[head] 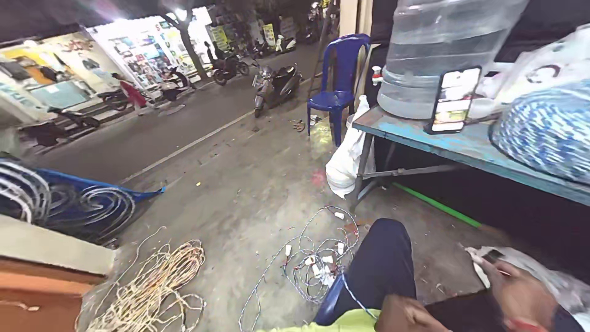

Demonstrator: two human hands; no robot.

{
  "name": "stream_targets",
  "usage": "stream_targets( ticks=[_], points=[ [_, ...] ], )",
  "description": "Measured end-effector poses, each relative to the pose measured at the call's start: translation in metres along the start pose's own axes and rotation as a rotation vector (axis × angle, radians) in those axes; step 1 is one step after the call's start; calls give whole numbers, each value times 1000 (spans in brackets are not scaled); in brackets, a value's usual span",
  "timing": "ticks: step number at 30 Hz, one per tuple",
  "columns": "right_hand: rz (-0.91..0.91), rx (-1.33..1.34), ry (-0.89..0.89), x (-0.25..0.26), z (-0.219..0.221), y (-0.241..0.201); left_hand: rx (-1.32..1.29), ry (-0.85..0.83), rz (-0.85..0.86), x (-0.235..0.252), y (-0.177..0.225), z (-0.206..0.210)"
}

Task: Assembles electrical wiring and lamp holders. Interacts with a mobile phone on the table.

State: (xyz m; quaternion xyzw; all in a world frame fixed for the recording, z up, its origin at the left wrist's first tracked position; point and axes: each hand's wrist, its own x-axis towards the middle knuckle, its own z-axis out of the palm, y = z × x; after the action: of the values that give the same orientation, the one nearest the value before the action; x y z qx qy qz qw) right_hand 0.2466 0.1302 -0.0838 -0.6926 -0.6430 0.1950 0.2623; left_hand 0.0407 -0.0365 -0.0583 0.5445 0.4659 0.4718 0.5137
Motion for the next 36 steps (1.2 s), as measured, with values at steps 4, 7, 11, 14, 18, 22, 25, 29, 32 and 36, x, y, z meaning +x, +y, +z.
stream_targets(
  ticks=[4,7,11,14,18,22,25,29,32,36],
  points=[
    [-87,354,62,-62,-46,-14,-46,1,-98,43,-16,-21],
    [-25,784,-8,-108,-45,-26,-61,6,-33,50,-2,-19],
    [-100,1051,-137,-145,-23,-37,-67,63,-28,33,-3,-17],
    [-148,946,-91,-163,-8,-51,-80,146,-50,28,-8,-21],
    [-167,843,49,-168,6,-56,-105,159,-67,31,-8,-19],
    [-157,825,102,-162,5,-54,-127,131,-45,26,-5,-13],
    [-177,799,85,-164,8,-53,-131,122,-44,24,-7,-13],
    [-187,783,75,-166,10,-50,-151,112,-24,21,-9,-14],
    [-197,781,85,-166,9,-53,-128,107,-18,21,-6,-15],
    [-182,823,83,-167,5,-56,-49,131,6,20,-11,-7]
  ],
)
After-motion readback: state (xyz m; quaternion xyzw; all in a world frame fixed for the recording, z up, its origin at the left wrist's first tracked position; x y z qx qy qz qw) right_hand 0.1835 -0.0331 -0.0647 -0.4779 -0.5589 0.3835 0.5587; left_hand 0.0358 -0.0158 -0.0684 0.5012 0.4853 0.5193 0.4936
